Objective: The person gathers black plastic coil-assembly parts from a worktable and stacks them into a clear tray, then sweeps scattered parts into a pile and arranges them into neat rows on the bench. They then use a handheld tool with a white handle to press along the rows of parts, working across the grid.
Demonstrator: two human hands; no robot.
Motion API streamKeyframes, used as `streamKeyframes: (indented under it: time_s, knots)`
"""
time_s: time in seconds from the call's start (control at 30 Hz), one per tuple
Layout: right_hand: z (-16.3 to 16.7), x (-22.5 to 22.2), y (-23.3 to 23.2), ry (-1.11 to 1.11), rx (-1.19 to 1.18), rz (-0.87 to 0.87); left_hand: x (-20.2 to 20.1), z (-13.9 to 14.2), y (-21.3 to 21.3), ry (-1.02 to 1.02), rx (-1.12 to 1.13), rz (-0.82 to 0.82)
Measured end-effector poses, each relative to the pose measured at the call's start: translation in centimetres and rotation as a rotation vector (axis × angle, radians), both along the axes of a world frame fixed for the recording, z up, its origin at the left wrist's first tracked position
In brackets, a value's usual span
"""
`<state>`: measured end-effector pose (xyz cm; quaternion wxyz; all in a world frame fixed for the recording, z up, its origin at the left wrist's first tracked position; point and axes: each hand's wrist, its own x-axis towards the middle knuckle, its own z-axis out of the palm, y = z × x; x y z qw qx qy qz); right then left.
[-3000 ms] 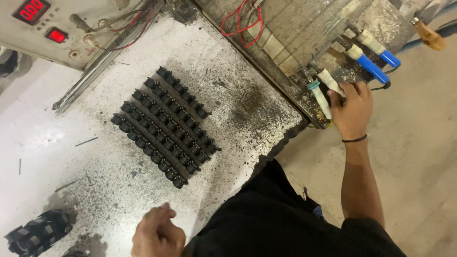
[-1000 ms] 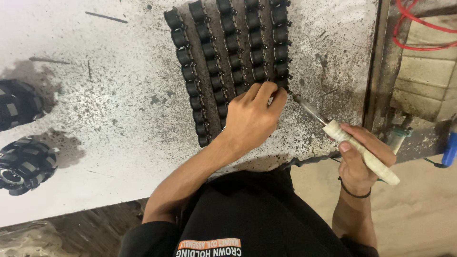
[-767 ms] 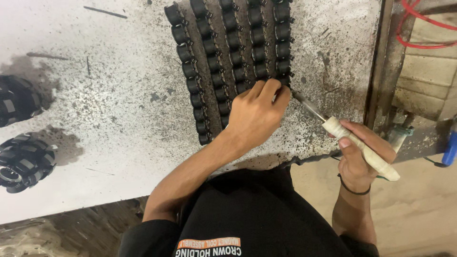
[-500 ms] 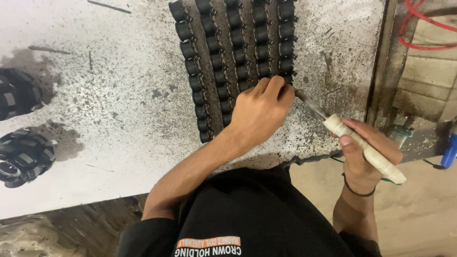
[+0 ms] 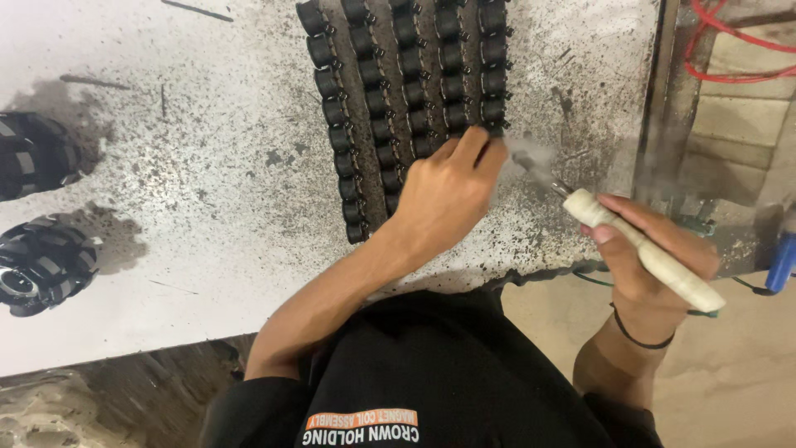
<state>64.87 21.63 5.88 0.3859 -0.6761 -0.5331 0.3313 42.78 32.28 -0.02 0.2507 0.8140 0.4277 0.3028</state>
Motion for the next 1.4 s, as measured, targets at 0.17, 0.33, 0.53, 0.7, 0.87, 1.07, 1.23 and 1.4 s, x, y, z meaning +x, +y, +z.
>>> streamKeyframes:
  time_s: [0.17, 0.33, 0.53, 0.7, 0.87, 1.07, 1.23, 1.4]
  knots:
    - [-3.7, 0.6, -0.6, 0.449, 0.168, -0.171, -4.3, 7.0, 0.3, -0.059, 0.151, 0.062]
    - [-5.9, 0.4, -0.9, 0.374, 0.267, -0.185, -1.4, 4.0, 2.9, 0.036, 0.231, 0.137]
    - [-5.7, 0.5, -0.7, 0.349, 0.207, -0.172, 0.3, -2.2, 1.2, 0.09, 0.019, 0.1]
    - [-5.3, 0.4, 0.3, 0.327, 0.194, -0.121, 0.7, -3.8, 1.1, 0.066, 0.002, 0.032]
    - [-2.5, -0.8, 1.8, 0.156, 0.054, -0.1, 1.1, -4.0, 1.2, 0.061, -0.001, 0.011]
    - [1.2, -2.0, 4.2, -0.232, 0.046, 0.113, 1.7, -4.1, 1.2, 0.007, -0.098, -0.007]
    - [2.1, -1.9, 4.7, -0.241, 0.025, 0.136, 1.2, -1.9, 2.1, -0.029, -0.084, 0.001]
    - [-1.0, -1.8, 3.4, 0.364, 0.205, -0.194, -3.3, 5.0, 2.1, -0.059, -0.001, -0.004]
